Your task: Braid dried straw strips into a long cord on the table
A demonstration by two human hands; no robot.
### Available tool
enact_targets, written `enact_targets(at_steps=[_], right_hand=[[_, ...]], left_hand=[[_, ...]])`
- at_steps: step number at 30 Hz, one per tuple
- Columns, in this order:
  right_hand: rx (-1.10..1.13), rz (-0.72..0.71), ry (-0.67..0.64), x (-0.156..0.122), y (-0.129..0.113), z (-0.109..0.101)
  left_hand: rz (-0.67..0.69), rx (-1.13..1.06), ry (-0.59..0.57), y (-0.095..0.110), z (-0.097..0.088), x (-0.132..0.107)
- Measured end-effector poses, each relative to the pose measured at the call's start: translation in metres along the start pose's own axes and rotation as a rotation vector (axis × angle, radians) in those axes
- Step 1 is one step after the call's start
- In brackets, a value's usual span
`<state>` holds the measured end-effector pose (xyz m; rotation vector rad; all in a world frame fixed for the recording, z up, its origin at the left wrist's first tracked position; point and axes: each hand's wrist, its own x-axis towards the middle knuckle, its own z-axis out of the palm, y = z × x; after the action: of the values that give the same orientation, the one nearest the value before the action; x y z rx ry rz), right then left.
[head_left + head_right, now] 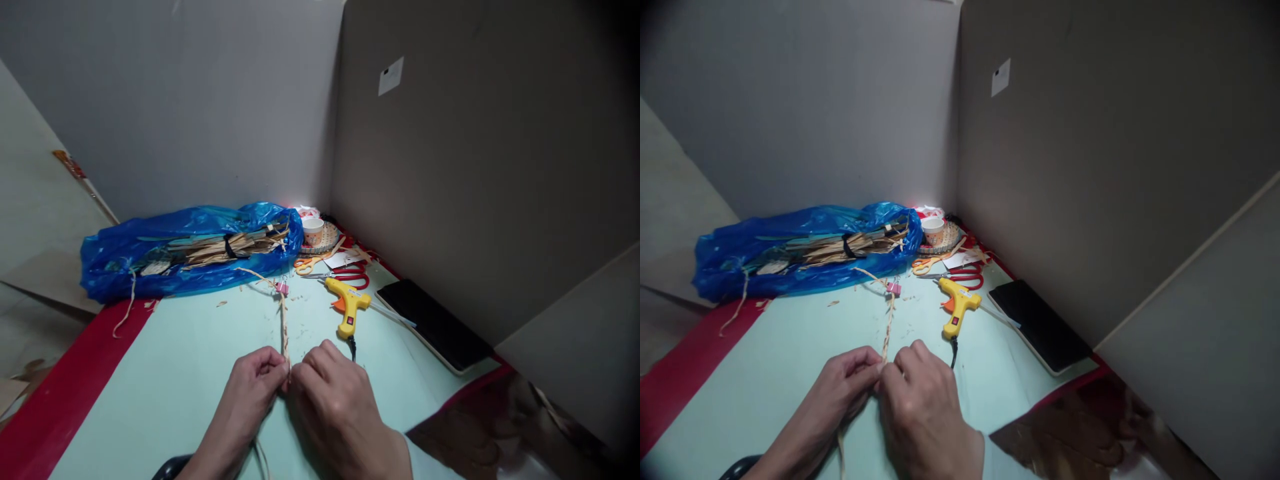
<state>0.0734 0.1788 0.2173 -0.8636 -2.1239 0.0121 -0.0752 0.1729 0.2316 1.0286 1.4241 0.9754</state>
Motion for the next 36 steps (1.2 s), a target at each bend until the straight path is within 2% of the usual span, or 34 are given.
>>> enact_targets(at_steps=[2, 4, 8, 10, 12, 16, 18, 21, 23, 28, 32, 36], right_hand=[[-0.073, -0.163, 0.061, 0.000, -0.006, 0.004], [-0.107, -0.276, 0.049, 0.001, -0.009, 0.007], [-0.108, -0.357, 0.030, 0.001, -0.005, 0.009], [-0.049, -0.351, 0.003, 0.000, -0.001, 0.005], [0.082, -0.208, -0.083, 0.001, 0.004, -0.002], [0.431, 0.324, -0.329, 0.013, 0.012, -0.019], [0.585, 0.439, -0.480, 0.022, 0.014, -0.020], [0.716, 0.458, -0.622, 0.031, 0.017, -0.014], [0.708, 0.453, -0.611, 0.032, 0.018, -0.008], [0.753, 0.480, -0.583, 0.026, 0.021, -0.003], [0.767, 0.514, -0.543, 0.022, 0.022, -0.002], [0.802, 0.587, -0.479, 0.020, 0.022, -0.001]], left_hand=[[-0.029, -0.047, 0.004, -0.002, -0.001, 0.000], [-0.058, -0.100, 0.004, -0.003, -0.003, -0.001], [-0.061, -0.241, -0.083, -0.002, -0.007, -0.005], [-0.070, -0.248, -0.079, -0.001, -0.008, -0.007], [-0.081, -0.236, -0.041, 0.001, -0.008, -0.008], [-0.055, -0.210, -0.002, 0.002, -0.007, -0.009], [-0.023, -0.186, 0.001, -0.001, -0.008, -0.007], [0.068, -0.133, -0.011, -0.005, -0.009, -0.004], [0.091, -0.096, -0.020, -0.006, -0.010, -0.004], [0.031, -0.055, -0.075, -0.005, -0.010, -0.008], [0.017, 0.075, -0.028, -0.005, -0.009, -0.011], [0.128, 0.331, 0.111, 0.002, -0.005, -0.021]])
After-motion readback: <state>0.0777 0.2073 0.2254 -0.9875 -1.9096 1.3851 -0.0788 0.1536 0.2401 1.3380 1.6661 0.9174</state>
